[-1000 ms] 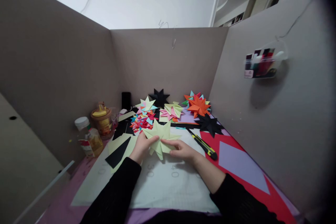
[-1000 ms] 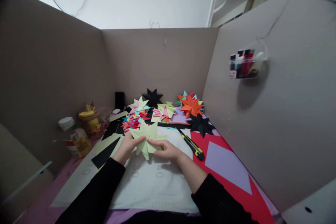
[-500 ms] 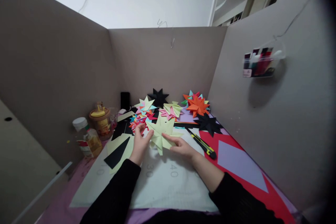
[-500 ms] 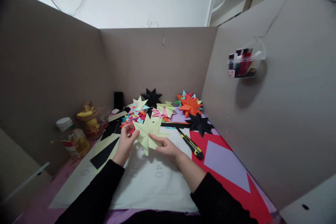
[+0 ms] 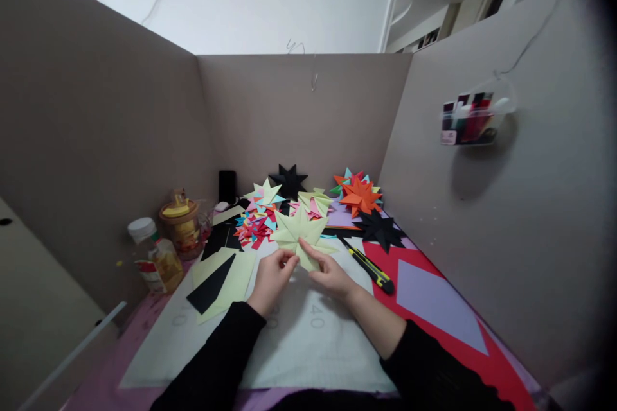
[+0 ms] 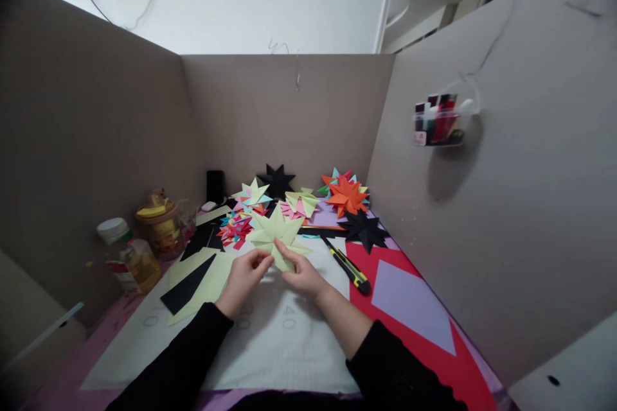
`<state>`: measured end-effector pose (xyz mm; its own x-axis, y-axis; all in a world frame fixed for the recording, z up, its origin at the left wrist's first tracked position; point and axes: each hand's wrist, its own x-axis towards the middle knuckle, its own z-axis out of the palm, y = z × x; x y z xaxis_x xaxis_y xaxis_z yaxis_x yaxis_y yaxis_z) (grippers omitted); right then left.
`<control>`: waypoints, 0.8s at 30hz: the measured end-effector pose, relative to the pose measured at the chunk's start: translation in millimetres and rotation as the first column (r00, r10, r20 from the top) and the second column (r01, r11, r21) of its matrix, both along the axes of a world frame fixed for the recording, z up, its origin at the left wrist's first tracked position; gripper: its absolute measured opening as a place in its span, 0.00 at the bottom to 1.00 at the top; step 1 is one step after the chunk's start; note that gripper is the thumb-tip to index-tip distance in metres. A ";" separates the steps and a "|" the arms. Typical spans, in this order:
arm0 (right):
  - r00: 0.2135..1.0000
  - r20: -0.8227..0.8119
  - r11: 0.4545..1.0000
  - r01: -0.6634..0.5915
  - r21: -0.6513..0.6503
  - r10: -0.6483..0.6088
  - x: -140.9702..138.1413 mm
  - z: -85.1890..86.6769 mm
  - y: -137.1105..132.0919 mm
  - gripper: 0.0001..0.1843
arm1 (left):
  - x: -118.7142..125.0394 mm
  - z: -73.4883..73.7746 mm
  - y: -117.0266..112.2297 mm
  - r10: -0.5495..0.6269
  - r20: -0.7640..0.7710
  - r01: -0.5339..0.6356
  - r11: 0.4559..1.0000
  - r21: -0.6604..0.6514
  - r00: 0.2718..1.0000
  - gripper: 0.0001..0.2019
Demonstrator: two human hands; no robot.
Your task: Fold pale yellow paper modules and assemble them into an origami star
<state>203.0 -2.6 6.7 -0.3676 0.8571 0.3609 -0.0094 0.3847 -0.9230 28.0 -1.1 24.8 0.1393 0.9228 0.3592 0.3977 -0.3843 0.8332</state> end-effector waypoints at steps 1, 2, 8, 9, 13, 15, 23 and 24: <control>1.000 0.005 1.000 0.000 -0.001 0.000 -0.3 -0.1 0.0 0.40 | 0.3 -0.1 0.4 0.000 0.022 0.001 1.000 -0.020 1.000 0.11; 1.000 0.008 1.000 -0.002 -0.004 0.002 -0.7 -0.1 -0.1 0.41 | 0.7 -0.2 0.6 0.001 0.039 0.001 0.999 -0.039 0.999 0.11; 0.999 0.018 0.999 -0.032 -0.014 0.032 -4.7 0.5 -2.5 0.42 | 2.2 -0.9 0.1 0.036 -0.014 -0.037 0.998 -0.042 0.999 0.11; 0.999 0.018 0.999 -0.032 -0.018 0.033 -5.3 0.7 -2.9 0.42 | 1.6 -1.1 0.1 0.049 -0.042 -0.050 0.998 -0.023 0.998 0.11; 0.999 0.015 0.999 -0.043 -0.027 0.044 -5.6 2.2 -4.3 0.42 | -1.2 -2.2 1.5 0.246 -0.040 -0.233 0.951 0.205 0.969 0.13; 0.999 0.012 0.999 -0.048 -0.024 0.048 -4.9 3.0 -4.7 0.42 | -1.1 -2.1 2.2 0.347 0.069 -0.351 0.886 0.303 0.935 0.30; 0.993 0.037 0.993 -0.111 -0.032 0.112 -0.5 0.1 -3.0 0.40 | -2.9 3.4 6.1 0.134 0.543 -0.135 0.990 -0.039 0.829 0.43; 0.992 0.039 0.993 -0.116 -0.036 0.117 0.1 -0.1 -2.9 0.39 | -4.6 3.8 7.8 0.142 0.596 -0.125 0.990 -0.070 0.790 0.43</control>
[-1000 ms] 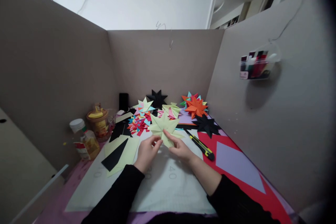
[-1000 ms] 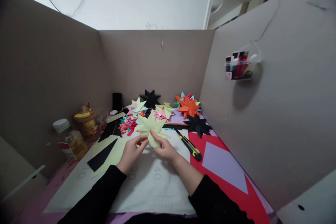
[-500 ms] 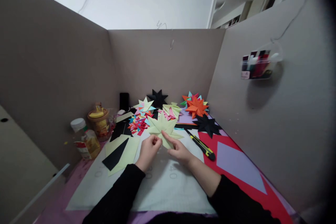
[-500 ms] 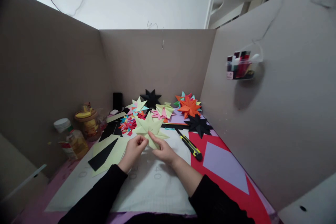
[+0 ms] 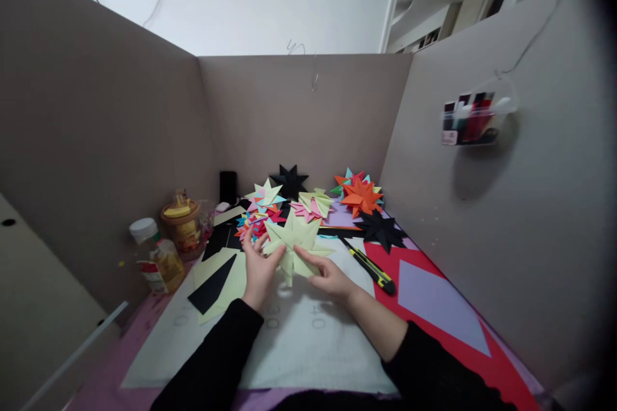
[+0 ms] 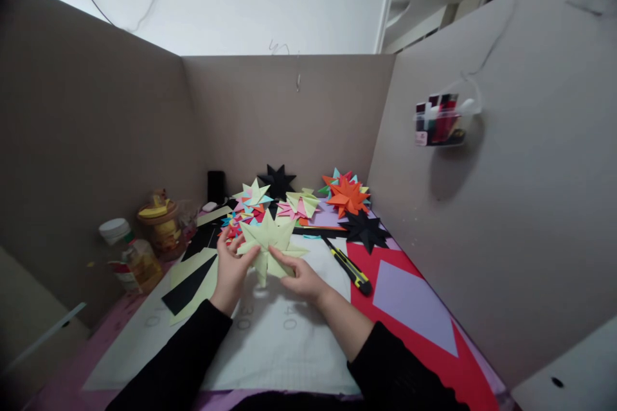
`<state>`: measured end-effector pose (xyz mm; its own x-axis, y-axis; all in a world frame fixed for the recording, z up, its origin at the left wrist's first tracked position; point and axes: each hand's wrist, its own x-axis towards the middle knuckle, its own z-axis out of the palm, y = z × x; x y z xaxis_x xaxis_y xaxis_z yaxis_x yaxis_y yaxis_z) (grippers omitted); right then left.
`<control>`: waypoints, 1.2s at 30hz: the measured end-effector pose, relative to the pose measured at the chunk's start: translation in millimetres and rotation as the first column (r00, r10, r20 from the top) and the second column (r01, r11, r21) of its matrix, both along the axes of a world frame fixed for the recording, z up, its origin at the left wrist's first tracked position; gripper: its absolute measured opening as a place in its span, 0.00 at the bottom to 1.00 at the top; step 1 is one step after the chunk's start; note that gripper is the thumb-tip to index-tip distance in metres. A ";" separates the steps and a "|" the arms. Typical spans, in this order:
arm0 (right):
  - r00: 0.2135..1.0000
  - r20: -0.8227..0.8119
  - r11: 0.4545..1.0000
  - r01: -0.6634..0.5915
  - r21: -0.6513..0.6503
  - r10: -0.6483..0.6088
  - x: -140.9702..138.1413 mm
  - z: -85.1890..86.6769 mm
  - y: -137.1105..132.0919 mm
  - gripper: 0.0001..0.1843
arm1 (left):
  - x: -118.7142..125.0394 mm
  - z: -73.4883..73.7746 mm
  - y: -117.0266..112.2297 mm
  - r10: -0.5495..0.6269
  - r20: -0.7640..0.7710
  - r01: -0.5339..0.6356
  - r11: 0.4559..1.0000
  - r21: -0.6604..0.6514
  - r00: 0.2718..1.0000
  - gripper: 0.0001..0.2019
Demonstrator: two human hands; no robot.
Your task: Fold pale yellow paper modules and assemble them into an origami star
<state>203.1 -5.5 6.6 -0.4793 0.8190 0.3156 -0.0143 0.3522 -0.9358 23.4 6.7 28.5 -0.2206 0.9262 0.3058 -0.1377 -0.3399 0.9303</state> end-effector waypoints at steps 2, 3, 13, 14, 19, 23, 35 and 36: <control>1.000 0.004 1.000 -0.014 -0.012 0.015 1.0 0.6 -0.5 0.37 | -3.1 0.1 3.4 -0.010 0.090 0.014 0.999 -0.040 0.996 0.42; 1.000 0.007 0.999 -0.026 -0.020 0.026 1.2 1.3 -1.0 0.36 | -4.1 -0.1 4.8 -0.028 0.112 0.035 0.997 -0.067 0.993 0.41; 0.995 -0.020 0.994 -0.096 -0.058 0.095 0.4 2.6 -1.1 0.34 | -5.7 -3.2 6.9 -0.141 0.056 0.148 0.977 -0.157 0.988 0.28; 0.995 -0.018 0.994 -0.098 -0.056 0.097 0.6 2.3 -0.6 0.33 | -6.0 -3.7 7.3 -0.155 0.038 0.159 0.975 -0.155 0.987 0.27; 0.994 -0.060 0.992 -0.101 -0.072 0.097 1.5 0.5 0.7 0.35 | -7.0 -5.6 9.3 -0.167 0.046 0.173 0.970 -0.172 0.985 0.25; 0.988 -0.148 0.990 -0.058 -0.131 0.039 1.6 -2.1 1.8 0.34 | -9.7 -4.8 11.5 -0.164 0.090 0.178 0.969 -0.169 0.982 0.25; 0.998 -0.051 0.994 -0.049 -0.103 0.044 -1.2 1.8 1.6 0.31 | -10.3 -6.8 11.2 -0.177 0.003 0.175 0.969 -0.177 0.984 0.26; 0.998 -0.036 0.994 -0.059 -0.092 0.056 -1.3 2.0 1.5 0.31 | -9.7 -7.0 10.8 -0.186 0.001 0.184 0.968 -0.172 0.982 0.26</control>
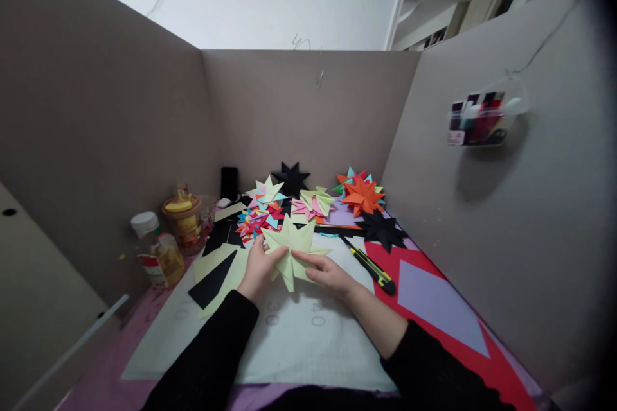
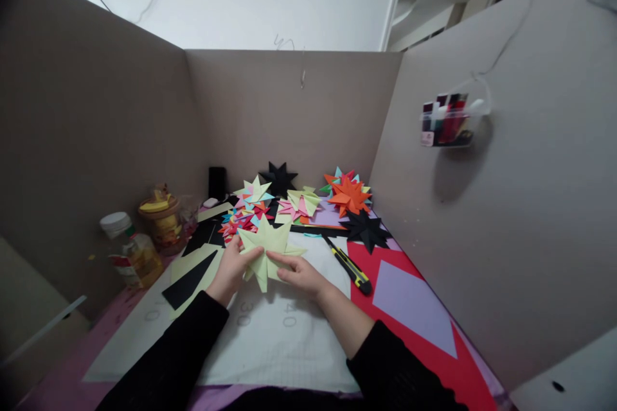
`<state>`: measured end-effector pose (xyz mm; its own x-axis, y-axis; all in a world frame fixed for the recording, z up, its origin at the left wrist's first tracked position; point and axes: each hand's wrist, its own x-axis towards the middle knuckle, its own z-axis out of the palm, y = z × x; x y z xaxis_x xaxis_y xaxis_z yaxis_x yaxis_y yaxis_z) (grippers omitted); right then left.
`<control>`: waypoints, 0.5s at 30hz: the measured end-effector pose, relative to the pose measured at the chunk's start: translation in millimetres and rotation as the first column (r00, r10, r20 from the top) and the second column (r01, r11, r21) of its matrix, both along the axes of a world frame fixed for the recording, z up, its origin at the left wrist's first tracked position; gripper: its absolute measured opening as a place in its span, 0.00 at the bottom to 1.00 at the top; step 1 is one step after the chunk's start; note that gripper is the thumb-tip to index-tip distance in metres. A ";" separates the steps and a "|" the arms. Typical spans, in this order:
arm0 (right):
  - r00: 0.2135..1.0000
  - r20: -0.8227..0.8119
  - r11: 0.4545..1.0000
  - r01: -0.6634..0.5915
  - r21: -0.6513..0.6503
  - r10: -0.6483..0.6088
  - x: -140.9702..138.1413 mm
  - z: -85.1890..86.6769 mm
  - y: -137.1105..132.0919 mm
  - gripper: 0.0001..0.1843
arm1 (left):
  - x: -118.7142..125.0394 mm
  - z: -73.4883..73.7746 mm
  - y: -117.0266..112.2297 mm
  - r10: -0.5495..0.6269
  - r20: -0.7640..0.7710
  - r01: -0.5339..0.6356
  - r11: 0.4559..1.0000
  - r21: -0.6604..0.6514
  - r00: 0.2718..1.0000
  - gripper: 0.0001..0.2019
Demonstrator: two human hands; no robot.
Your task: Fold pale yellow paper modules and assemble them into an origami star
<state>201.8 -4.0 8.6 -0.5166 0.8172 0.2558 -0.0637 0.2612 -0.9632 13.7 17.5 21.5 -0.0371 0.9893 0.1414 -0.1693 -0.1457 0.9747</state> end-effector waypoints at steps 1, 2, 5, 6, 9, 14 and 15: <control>1.000 0.008 1.000 -0.005 0.003 0.005 0.1 0.0 -0.1 0.31 | 0.7 -0.1 -0.4 -0.013 0.002 0.013 1.000 0.004 1.000 0.25; 1.000 0.008 1.000 -0.006 -0.002 0.006 0.2 -0.3 -0.1 0.31 | 1.3 0.0 -0.9 -0.029 0.005 0.029 1.000 0.009 1.000 0.25; 1.000 -0.011 0.999 0.010 -0.040 -0.011 0.2 -2.2 0.1 0.32 | 2.8 2.5 -2.1 -0.080 0.019 0.080 0.997 0.024 0.997 0.25; 1.000 -0.014 0.999 0.022 -0.049 -0.022 -0.4 -3.1 0.5 0.32 | 2.8 4.0 -2.3 -0.088 0.026 0.087 0.996 0.028 0.996 0.26; 0.995 -0.051 0.994 0.087 -0.063 -0.090 -4.0 -3.1 3.6 0.33 | -0.3 9.2 -1.1 -0.039 0.074 0.035 0.998 0.047 0.996 0.29; 0.962 -0.146 0.971 0.222 -0.089 -0.233 11.3 22.7 12.0 0.34 | -10.5 13.7 5.5 0.182 0.150 -0.190 0.981 0.041 0.972 0.23; 0.958 -0.138 0.967 0.244 -0.069 -0.252 22.7 30.5 13.7 0.33 | -10.5 14.6 6.4 0.215 0.128 -0.218 0.976 0.009 0.968 0.23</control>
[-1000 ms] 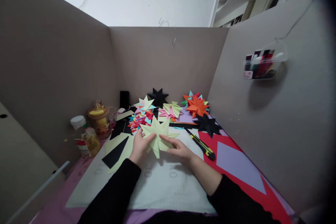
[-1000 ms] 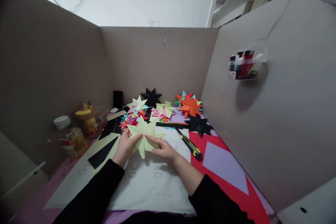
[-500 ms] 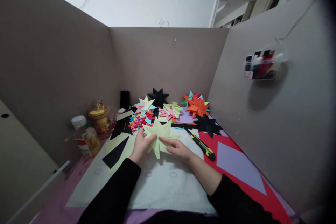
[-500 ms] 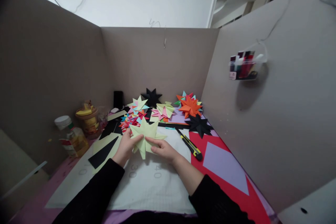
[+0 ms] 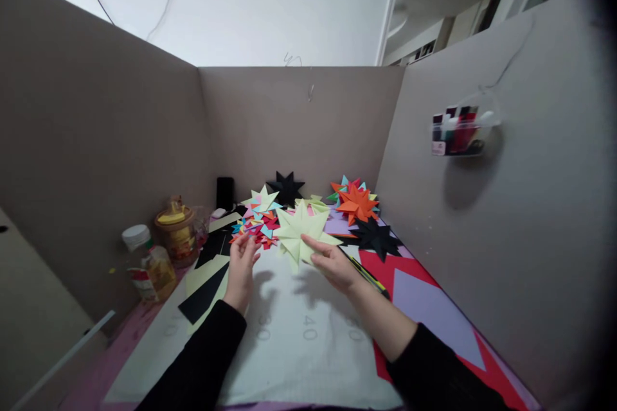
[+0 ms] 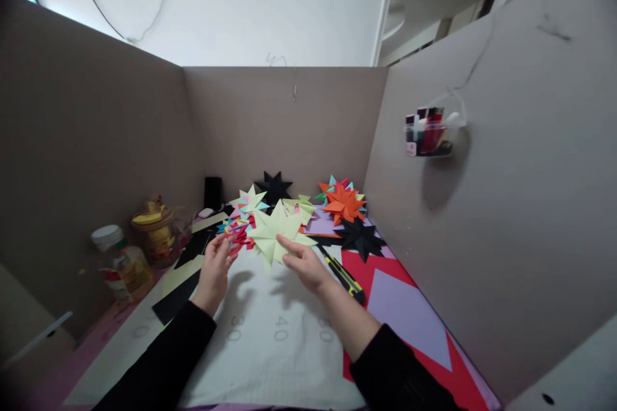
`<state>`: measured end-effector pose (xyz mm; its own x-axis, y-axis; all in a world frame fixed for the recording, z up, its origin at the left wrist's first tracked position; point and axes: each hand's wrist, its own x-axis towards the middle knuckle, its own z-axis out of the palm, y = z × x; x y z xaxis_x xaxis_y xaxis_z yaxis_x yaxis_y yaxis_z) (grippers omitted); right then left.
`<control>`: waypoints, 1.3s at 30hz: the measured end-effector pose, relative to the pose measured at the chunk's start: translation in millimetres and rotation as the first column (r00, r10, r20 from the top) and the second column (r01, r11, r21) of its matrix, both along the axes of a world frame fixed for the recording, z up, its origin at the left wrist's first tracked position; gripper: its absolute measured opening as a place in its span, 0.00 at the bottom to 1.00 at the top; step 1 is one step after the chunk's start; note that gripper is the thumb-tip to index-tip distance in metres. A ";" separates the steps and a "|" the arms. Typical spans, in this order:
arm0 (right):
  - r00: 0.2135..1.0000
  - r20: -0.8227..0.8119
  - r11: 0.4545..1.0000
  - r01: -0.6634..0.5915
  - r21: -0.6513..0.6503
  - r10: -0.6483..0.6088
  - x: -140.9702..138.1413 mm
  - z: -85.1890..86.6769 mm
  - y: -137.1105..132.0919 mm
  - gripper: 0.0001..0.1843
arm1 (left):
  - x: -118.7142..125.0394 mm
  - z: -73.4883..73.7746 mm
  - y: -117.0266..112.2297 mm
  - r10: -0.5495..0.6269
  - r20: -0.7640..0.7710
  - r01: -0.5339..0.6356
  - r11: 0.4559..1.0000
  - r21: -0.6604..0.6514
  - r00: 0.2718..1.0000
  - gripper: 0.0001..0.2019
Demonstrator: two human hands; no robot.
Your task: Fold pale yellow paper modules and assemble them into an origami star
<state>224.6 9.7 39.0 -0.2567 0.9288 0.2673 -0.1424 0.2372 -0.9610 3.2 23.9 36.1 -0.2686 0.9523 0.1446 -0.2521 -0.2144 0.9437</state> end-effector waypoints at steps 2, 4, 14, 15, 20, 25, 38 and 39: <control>0.997 0.025 0.997 0.067 0.043 -0.068 31.6 12.0 3.4 0.32 | 5.1 2.5 1.0 0.003 -0.059 -0.008 0.997 -0.083 0.998 0.22; 0.987 0.022 0.985 0.154 0.073 -0.156 69.6 14.7 6.7 0.31 | 18.0 5.6 3.0 -0.082 -0.128 0.064 0.988 -0.144 0.988 0.21; 0.887 -0.044 0.888 0.458 -0.032 -0.459 147.0 -45.4 16.3 0.33 | 120.3 6.4 126.4 -0.296 -0.263 0.244 0.946 -0.214 0.918 0.12; 0.889 -0.064 0.891 0.452 -0.049 -0.454 145.8 -47.8 16.2 0.34 | 126.7 6.0 144.5 -0.281 -0.261 0.228 0.949 -0.216 0.924 0.13; 0.902 -0.049 0.903 0.427 -0.049 -0.430 143.7 -43.4 11.2 0.31 | 149.0 4.1 204.7 -0.257 -0.246 0.185 0.942 -0.281 0.935 0.16; 0.910 -0.015 0.910 0.413 -0.034 -0.413 141.5 -29.9 0.4 0.29 | 152.9 9.1 210.7 -0.296 -0.261 0.208 0.926 -0.316 0.919 0.11; 0.890 0.069 0.893 0.448 0.046 -0.450 96.4 -22.7 11.0 0.35 | 43.7 7.3 21.4 0.059 -0.753 0.380 0.835 0.397 0.656 0.16; 0.901 0.072 0.904 0.424 0.059 -0.427 82.4 -18.2 10.8 0.36 | 38.5 6.1 11.0 0.114 -0.770 0.407 0.795 0.449 0.628 0.18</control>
